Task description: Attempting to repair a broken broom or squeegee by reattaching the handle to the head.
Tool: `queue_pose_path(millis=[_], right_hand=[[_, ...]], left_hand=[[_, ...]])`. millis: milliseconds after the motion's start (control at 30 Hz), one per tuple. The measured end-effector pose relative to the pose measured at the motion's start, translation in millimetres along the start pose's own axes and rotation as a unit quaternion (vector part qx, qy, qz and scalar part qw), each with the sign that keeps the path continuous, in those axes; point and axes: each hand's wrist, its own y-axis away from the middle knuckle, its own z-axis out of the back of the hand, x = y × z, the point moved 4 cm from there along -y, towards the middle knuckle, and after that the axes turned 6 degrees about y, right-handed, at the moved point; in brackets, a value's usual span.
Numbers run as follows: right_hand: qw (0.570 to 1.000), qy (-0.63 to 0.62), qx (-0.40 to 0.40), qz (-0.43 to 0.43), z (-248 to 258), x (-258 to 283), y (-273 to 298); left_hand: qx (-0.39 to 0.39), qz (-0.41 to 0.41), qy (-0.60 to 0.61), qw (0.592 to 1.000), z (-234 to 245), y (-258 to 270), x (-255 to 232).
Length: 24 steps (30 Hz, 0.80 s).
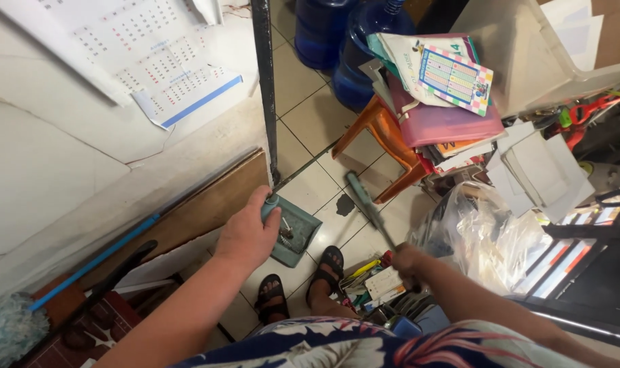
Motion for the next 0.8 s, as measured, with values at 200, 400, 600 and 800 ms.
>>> queue_pose_path(millis=[200, 400, 600, 800], right_hand=[[0.992, 0.101, 0.072, 0.014, -24, 6, 75], [0.976, -0.167, 0.138, -0.03, -21, 8, 83], [0.924, -0.374, 0.078, 0.024, 21, 79, 50], [0.967, -0.247, 0.008, 0.058, 62, 117, -12]], left_hand=[[0.0, 0.001, 0.003, 1.0, -2, -5, 2], [-0.016, -0.025, 0.024, 0.999, -3, -11, 3], [0.097, -0.068, 0.011, 0.993, -15, 8, -38], [0.069, -0.162, -0.037, 0.984, -26, -14, -54]])
